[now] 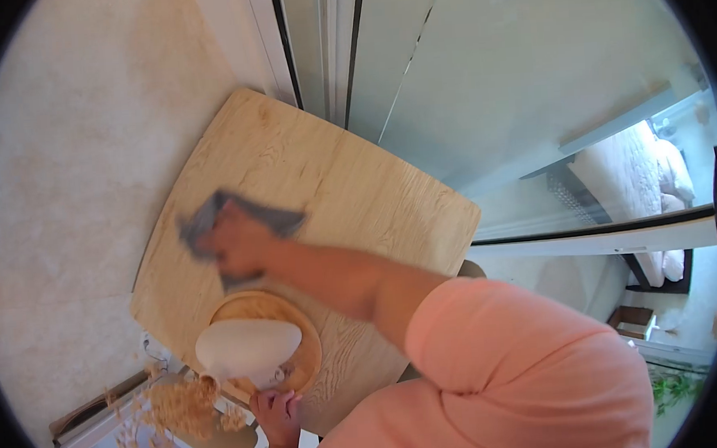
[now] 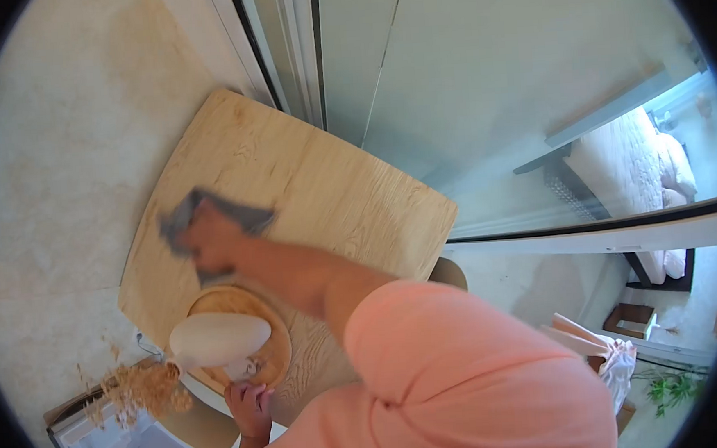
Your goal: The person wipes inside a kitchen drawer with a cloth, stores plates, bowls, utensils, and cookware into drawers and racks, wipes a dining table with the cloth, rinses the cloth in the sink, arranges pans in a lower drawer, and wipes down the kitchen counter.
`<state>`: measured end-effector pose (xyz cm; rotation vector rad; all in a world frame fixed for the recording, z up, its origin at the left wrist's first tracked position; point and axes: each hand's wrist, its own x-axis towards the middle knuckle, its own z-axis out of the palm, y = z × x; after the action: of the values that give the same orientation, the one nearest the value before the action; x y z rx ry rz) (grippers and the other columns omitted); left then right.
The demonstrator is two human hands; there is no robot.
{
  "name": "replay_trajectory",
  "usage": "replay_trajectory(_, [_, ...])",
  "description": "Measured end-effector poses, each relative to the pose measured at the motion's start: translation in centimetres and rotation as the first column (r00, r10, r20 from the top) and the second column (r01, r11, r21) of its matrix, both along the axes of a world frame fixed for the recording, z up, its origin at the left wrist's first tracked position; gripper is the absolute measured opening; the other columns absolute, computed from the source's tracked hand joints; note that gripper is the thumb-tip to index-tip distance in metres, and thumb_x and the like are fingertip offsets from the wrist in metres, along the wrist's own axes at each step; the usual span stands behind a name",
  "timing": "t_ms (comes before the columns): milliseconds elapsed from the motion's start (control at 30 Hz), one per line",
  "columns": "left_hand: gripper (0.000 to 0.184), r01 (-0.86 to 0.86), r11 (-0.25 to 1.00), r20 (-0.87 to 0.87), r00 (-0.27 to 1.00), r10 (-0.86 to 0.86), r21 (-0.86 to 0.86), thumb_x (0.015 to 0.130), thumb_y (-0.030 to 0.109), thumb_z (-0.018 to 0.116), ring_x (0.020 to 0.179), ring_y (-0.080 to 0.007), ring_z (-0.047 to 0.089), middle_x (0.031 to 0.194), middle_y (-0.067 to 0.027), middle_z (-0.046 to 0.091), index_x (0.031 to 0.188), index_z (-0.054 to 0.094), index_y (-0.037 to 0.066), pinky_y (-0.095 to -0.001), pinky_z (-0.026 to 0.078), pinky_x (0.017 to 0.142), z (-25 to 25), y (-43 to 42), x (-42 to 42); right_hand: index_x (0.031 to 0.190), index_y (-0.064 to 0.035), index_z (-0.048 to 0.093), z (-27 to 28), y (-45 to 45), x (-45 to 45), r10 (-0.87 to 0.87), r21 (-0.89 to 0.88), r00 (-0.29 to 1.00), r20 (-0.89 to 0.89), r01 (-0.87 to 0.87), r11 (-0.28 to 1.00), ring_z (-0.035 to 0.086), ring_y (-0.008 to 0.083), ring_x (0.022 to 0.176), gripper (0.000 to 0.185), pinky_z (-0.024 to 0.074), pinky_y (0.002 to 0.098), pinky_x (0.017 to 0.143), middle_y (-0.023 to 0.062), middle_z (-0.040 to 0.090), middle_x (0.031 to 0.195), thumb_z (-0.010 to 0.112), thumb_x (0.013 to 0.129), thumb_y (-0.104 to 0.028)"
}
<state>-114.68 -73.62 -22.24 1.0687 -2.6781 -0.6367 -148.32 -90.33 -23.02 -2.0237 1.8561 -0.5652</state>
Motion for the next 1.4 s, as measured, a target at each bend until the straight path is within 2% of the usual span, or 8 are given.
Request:
replay_trajectory(167, [0.019,-0.009,1.000,-0.019,1.000,0.009,0.030,0.067,0.019,0.081,0.093,-0.0321,0.049,0.088,-0.0050,0.052,0.080,0.067,0.017,-0.0510,0.041,0.090,0.3,0.7,0.6,0.140,-0.0190,0.050,-2.4,2.4,0.1,0.224,0.007,0.969,-0.103,-0.224,0.974,0.039,0.0285,0.134,0.048,0.0168,0.0506,0.117,0.0117,0.056,0.132,0.043,0.097,-0.039])
replay_trajectory(267, [0.021,-0.032,0.997,-0.063,0.997,0.037,0.073,0.066,0.018,0.082,0.092,-0.0312,0.049,0.088,-0.0047,0.052,0.081,0.067,0.017,-0.0525,0.039,0.095,-0.5,0.6,1.2,0.124,-0.0101,0.062,0.4,3.7,-9.2,-0.055,-0.028,0.992,-0.111,0.052,0.998,0.056,0.0362,0.102,0.042,0.0366,0.0475,0.098,0.0185,0.065,0.103,0.055,0.088,-0.031])
replay_trajectory(467, [0.025,-0.019,0.998,-0.117,0.993,0.026,0.060,0.064,0.016,0.084,0.090,-0.0301,0.049,0.087,-0.0043,0.050,0.081,0.067,0.017,-0.0548,0.036,0.097,-0.9,0.5,1.7,0.134,-0.0063,0.052,-5.2,-1.2,-19.1,-0.522,-0.371,0.802,-0.289,0.409,0.834,0.047,0.0338,0.126,0.042,0.0289,0.0469,0.112,0.0193,0.053,0.135,0.043,0.099,-0.028])
replay_trajectory(733, [0.026,-0.023,0.999,-0.109,0.994,0.028,0.048,0.063,0.015,0.084,0.091,-0.0302,0.049,0.086,-0.0043,0.049,0.082,0.067,0.017,-0.0565,0.033,0.101,-0.9,0.5,1.3,0.129,-0.0087,0.057,0.7,-9.2,4.5,0.247,0.107,0.967,0.063,-0.253,0.962,0.049,0.0324,0.126,0.044,0.0242,0.0406,0.116,0.0135,0.059,0.129,0.055,0.089,-0.026])
replay_trajectory(900, [0.020,-0.055,0.994,-0.046,0.997,0.060,0.097,0.063,0.017,0.084,0.091,-0.0300,0.049,0.085,-0.0044,0.049,0.076,0.069,0.017,-0.0557,0.034,0.099,-0.1,0.3,1.0,0.121,-0.0095,0.063,-6.2,-11.8,8.4,0.253,-0.588,0.967,-0.040,-0.228,0.776,0.054,0.0321,0.116,0.039,0.0327,0.0416,0.106,0.0123,0.065,0.117,0.055,0.089,-0.032])
replay_trajectory(967, [0.019,-0.031,0.995,-0.050,0.998,0.035,0.096,0.063,0.019,0.084,0.092,-0.0301,0.049,0.085,-0.0043,0.049,0.075,0.069,0.018,-0.0550,0.035,0.097,-0.1,-0.1,0.8,0.114,-0.0099,0.066,-0.9,-11.9,0.8,0.257,-0.110,0.966,-0.025,-0.258,0.960,0.057,0.0348,0.110,0.035,0.0359,0.0435,0.101,0.0139,0.068,0.109,0.056,0.088,-0.032])
replay_trajectory(1267, [0.041,0.068,0.995,-0.182,0.982,-0.053,0.078,0.079,0.006,0.072,0.102,-0.0312,0.052,0.101,-0.0095,0.059,0.116,0.059,0.017,-0.0554,0.041,0.098,-1.8,-0.6,1.9,0.137,-0.0082,0.050,-5.2,-13.9,-18.5,-0.540,-0.383,0.800,-0.261,0.427,0.819,0.043,0.0350,0.131,0.045,0.0245,0.0469,0.114,0.0189,0.051,0.139,0.043,0.098,-0.028])
replay_trajectory(1400, [0.034,0.052,0.997,-0.167,0.985,-0.041,0.063,0.077,0.006,0.072,0.099,-0.0309,0.053,0.099,-0.0092,0.059,0.107,0.063,0.017,-0.0526,0.043,0.093,-1.7,-0.9,1.2,0.133,-0.0053,0.054,0.1,-8.5,-4.9,-0.041,0.015,0.998,0.056,0.040,0.999,0.047,0.0344,0.126,0.044,0.0265,0.0445,0.113,0.0195,0.055,0.132,0.045,0.096,-0.028])
